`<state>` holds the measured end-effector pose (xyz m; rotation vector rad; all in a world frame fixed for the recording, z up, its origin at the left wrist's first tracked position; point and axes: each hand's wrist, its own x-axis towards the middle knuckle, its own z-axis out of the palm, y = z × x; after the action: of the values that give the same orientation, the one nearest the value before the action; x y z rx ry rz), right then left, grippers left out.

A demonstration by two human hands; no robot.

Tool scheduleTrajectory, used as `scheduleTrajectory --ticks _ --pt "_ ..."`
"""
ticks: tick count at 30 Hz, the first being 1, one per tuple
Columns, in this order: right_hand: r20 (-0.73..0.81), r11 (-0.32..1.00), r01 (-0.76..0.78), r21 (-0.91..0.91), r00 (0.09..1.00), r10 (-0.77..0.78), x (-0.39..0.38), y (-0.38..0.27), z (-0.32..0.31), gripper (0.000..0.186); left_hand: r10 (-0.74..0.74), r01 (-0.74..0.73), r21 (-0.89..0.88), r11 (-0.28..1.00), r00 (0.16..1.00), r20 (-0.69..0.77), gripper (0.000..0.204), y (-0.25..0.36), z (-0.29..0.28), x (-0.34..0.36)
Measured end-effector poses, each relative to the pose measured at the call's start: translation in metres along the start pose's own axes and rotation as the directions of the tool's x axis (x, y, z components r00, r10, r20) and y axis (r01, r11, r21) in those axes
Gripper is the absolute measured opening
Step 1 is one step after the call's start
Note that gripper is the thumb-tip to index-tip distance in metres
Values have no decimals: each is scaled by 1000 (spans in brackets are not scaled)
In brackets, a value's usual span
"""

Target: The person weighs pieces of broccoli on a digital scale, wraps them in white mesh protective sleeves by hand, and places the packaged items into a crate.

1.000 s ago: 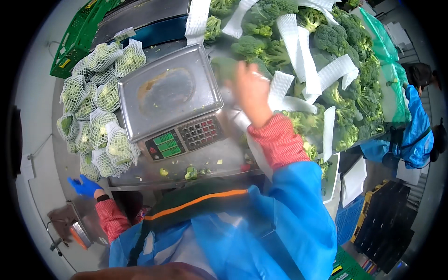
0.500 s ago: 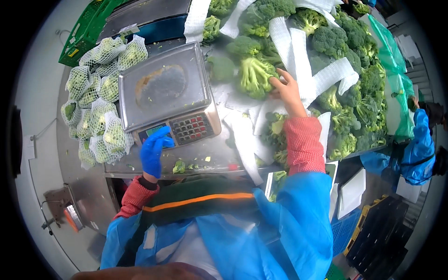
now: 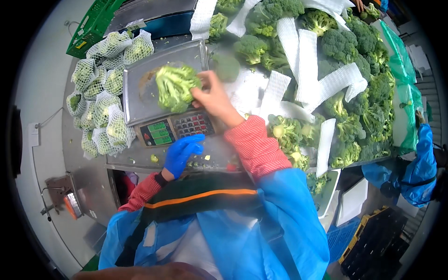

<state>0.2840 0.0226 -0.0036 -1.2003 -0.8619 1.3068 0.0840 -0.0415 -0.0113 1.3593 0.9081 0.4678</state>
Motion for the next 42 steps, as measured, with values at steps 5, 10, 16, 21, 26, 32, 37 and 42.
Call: scheduleTrajectory --ticks 5,10,16,21,26,32,37,42 --pt "-81 378 107 -920 890 -449 -14 -13 -42 65 -37 38 -17 999 998 47 30 -8 2 -3" --pt "-289 -253 -447 -858 828 -481 -15 -7 -162 50 -57 67 -56 996 987 153 29 10 21 23" --pt "-38 234 125 -964 808 -588 -44 -13 -131 18 417 -420 45 907 907 58 36 29 60 74" --pt "-258 -66 -332 -941 830 -494 -34 -16 -132 58 332 -323 -91 942 937 113 36 30 87 98" --pt "-109 -98 -177 -979 868 -485 -14 26 -165 26 227 -238 22 971 948 225 31 7 102 85" --pt "65 252 300 -920 751 -657 -47 -58 -99 14 430 -461 -13 887 837 -340 47 39 85 88" --pt "-304 -225 -399 -889 881 -363 -9 -11 -134 28 286 -295 -175 939 955 -75 36 39 84 82" --pt "-136 -180 -207 -962 931 -340 1 40 -179 22 94 -83 -117 990 992 88 29 10 82 79"
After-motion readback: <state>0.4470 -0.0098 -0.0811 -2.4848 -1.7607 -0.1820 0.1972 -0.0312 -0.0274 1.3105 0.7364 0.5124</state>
